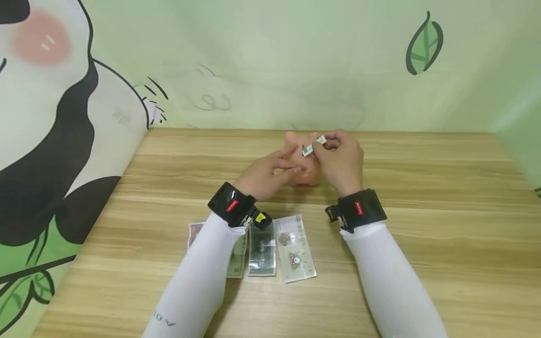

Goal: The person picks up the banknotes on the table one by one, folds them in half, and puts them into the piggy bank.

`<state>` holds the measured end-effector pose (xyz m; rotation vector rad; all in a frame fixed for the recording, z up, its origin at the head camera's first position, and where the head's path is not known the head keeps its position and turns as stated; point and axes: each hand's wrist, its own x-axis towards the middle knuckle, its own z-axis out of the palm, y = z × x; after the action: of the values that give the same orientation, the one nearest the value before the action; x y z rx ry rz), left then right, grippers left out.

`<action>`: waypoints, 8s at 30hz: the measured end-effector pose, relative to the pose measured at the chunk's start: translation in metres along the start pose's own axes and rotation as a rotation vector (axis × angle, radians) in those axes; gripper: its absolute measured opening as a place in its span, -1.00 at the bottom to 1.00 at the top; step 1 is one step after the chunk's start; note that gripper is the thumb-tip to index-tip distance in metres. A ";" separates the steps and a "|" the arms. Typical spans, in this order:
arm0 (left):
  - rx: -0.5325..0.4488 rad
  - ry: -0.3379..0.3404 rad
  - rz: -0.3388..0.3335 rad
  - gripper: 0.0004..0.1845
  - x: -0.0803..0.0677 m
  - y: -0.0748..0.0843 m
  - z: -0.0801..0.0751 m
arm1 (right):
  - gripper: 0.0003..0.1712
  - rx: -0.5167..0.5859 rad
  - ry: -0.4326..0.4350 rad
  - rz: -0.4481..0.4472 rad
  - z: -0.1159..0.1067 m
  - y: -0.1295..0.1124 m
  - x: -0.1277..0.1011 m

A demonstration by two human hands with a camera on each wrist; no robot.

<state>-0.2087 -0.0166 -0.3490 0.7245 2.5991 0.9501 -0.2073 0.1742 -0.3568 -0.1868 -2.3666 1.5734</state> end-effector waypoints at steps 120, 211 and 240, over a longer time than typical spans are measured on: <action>0.023 0.031 -0.138 -0.60 -0.007 0.003 -0.008 | -0.71 -0.334 -0.891 -0.020 0.007 0.015 -0.045; -0.543 0.204 -0.103 -0.56 0.008 -0.012 0.002 | -0.65 0.149 -0.461 0.157 -0.015 0.005 -0.005; -0.641 0.295 -0.094 -0.64 0.004 -0.010 -0.002 | -0.62 0.113 -0.342 0.106 -0.017 -0.007 -0.013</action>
<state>-0.2166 -0.0224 -0.3544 0.3033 2.2881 1.8392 -0.1895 0.1830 -0.3462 -0.0183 -2.5428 1.9165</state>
